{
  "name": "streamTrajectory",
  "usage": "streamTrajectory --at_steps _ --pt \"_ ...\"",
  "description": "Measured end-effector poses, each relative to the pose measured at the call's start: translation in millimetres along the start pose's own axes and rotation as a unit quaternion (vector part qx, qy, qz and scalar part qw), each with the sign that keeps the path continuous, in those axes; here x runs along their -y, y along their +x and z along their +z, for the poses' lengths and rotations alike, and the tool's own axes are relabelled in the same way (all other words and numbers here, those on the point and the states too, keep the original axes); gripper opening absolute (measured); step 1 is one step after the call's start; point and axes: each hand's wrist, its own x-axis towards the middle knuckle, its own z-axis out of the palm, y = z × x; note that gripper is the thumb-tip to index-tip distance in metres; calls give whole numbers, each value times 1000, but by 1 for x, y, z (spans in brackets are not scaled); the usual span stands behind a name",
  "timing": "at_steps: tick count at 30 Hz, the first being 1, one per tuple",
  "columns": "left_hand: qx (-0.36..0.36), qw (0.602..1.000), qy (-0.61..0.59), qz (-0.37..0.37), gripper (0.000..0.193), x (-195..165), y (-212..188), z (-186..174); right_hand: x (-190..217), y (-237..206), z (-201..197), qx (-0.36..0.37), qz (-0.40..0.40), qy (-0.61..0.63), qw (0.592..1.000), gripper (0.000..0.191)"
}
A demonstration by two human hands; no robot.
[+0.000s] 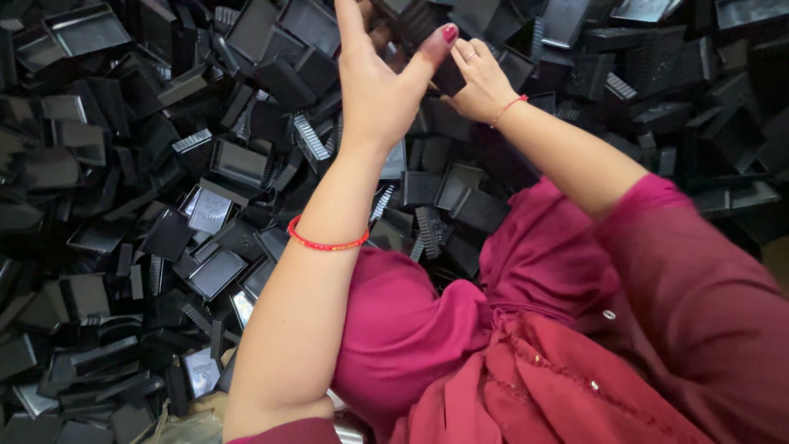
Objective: The person sits cross-legged on the floor and repeatedly picks up small black plastic parts from a large pile. They press two pieces together to form a single unit and place the assembled part back onto the pile. The task continues with the same repetitive assembly motion throughout the clip.
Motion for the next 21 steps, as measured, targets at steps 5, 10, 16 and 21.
streamTrajectory --at_steps 5,10,16,21 --pt "47 993 -102 -45 79 12 13 5 -34 -29 -27 -97 162 34 981 65" --pt "88 974 -176 -109 88 16 22 9 -55 -47 -40 -130 324 113 930 75" --pt "120 970 -156 -145 92 14 27 16 -63 -49 -58 -196 378 209 880 63" --pt "151 966 -130 -166 92 11 28 17 -29 -45 -107 -307 271 365 836 41"
